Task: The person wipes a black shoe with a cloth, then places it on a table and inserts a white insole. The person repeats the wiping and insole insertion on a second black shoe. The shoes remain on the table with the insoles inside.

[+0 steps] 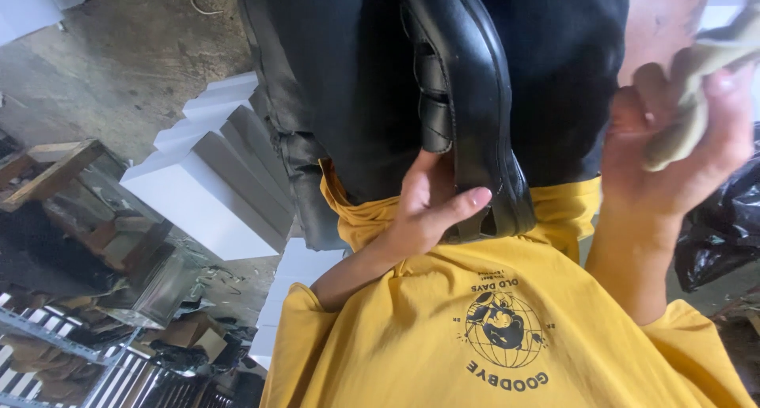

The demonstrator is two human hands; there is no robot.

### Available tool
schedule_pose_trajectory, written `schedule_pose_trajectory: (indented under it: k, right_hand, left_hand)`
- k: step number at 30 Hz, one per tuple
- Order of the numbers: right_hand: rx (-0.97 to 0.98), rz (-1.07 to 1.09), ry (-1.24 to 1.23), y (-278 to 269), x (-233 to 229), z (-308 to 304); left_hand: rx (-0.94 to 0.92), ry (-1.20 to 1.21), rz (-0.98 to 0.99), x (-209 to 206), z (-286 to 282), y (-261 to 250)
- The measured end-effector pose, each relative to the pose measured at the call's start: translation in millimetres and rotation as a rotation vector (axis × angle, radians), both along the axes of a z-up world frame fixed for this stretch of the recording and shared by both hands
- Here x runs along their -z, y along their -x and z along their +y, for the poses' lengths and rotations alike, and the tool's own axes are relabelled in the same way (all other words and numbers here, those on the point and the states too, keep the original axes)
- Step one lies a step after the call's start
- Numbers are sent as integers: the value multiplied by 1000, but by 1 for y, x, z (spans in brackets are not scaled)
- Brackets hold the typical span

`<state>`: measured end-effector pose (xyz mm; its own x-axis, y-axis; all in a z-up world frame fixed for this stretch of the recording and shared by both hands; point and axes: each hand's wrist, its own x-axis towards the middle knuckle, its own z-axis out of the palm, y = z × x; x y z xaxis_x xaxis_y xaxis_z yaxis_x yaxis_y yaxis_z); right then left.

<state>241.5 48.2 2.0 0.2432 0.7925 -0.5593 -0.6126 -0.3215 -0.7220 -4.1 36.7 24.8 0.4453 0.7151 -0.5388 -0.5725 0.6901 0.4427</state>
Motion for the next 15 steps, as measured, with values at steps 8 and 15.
schedule_pose_trajectory:
  k: [8,15]
  right_hand:
    - [-51,-281,-92,48,-14,48]
    - [-651,-939,-22,74,-42,106]
  left_hand:
    - [527,-181,292,0,40,-9]
    - [-7,-138,201,46,28,-43]
